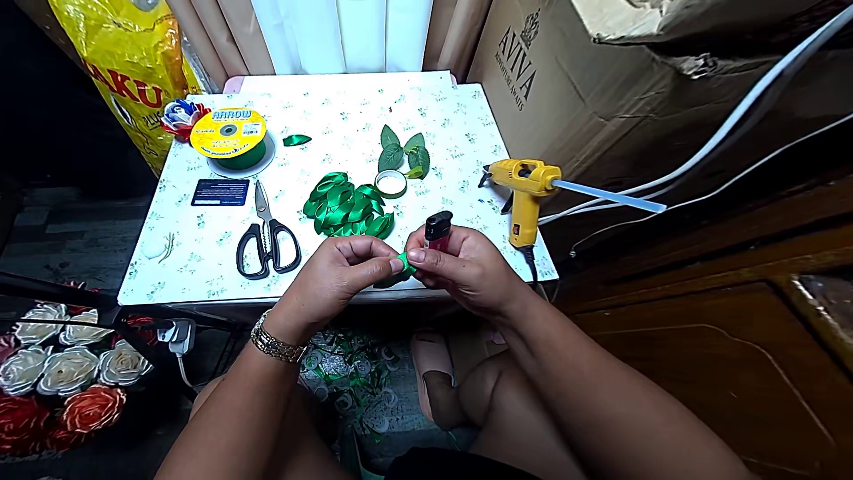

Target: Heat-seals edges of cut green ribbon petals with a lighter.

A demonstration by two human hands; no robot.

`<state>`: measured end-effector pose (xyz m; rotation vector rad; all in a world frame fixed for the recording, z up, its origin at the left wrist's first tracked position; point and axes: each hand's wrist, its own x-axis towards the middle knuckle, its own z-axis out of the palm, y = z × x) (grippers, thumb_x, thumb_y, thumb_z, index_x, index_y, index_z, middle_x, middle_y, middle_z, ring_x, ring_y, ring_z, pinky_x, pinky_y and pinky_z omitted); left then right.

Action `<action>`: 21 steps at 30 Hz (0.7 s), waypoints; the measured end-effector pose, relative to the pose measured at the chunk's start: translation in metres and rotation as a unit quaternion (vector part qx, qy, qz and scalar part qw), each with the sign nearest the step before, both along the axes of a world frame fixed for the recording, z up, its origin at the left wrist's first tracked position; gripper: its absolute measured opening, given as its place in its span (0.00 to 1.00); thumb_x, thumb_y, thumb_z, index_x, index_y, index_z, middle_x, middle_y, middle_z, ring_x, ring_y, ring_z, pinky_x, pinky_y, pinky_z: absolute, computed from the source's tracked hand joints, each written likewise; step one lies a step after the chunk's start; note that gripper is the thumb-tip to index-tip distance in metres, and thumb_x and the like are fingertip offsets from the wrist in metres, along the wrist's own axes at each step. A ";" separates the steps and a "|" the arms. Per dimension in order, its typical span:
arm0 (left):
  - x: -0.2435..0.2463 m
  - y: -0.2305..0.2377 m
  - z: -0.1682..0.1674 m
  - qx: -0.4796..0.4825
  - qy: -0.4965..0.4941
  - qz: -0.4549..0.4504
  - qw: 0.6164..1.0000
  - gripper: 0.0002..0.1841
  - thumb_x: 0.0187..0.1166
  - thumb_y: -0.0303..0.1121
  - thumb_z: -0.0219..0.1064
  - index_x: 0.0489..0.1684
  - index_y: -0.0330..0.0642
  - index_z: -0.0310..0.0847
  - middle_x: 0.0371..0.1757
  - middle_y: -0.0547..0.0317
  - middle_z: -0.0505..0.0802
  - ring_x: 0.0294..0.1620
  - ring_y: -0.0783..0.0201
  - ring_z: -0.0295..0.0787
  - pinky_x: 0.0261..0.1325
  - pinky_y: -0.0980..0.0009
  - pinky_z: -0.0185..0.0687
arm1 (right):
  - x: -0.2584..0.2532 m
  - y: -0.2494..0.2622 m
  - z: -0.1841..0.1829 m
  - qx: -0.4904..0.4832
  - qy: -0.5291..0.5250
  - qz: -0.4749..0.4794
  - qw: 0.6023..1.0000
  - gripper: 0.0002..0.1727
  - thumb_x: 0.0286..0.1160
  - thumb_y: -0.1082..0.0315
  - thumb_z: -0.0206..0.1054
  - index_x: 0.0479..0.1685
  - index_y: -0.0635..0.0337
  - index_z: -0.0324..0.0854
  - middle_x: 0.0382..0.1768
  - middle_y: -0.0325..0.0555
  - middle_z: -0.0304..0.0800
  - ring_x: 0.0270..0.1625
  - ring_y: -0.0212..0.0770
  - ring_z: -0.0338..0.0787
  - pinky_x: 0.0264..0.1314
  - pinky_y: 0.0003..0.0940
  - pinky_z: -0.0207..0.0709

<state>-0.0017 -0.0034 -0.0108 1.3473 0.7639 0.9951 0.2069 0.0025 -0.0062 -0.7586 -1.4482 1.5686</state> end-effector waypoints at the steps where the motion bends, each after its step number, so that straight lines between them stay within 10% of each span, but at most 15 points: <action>1: -0.002 0.000 0.001 0.002 0.011 0.002 1.000 0.11 0.82 0.27 0.61 0.34 0.43 0.91 0.36 0.65 0.93 0.39 0.75 0.87 0.47 0.77 0.84 | 0.001 0.002 0.000 -0.008 0.003 -0.002 1.000 0.07 0.80 0.69 0.63 0.33 0.54 0.82 0.17 0.33 0.76 0.15 0.20 0.68 0.17 0.11 0.61; 17: 0.003 0.004 -0.005 -0.044 -0.018 0.001 0.999 0.09 0.81 0.24 0.62 0.34 0.43 0.89 0.35 0.61 0.94 0.40 0.72 0.90 0.47 0.77 0.85 | 0.007 0.009 0.006 -0.103 0.010 -0.063 0.993 0.19 0.93 0.59 0.51 0.34 0.54 0.82 0.18 0.32 0.78 0.14 0.19 0.70 0.16 0.11 0.63; 21: 0.004 0.005 -0.006 -0.064 -0.040 -0.003 0.997 0.10 0.80 0.24 0.60 0.34 0.43 0.89 0.36 0.61 0.93 0.40 0.72 0.89 0.49 0.76 0.85 | 0.009 0.008 0.003 -0.091 0.034 -0.055 0.994 0.10 0.86 0.70 0.59 0.36 0.55 0.82 0.19 0.33 0.81 0.15 0.19 0.72 0.18 0.10 0.66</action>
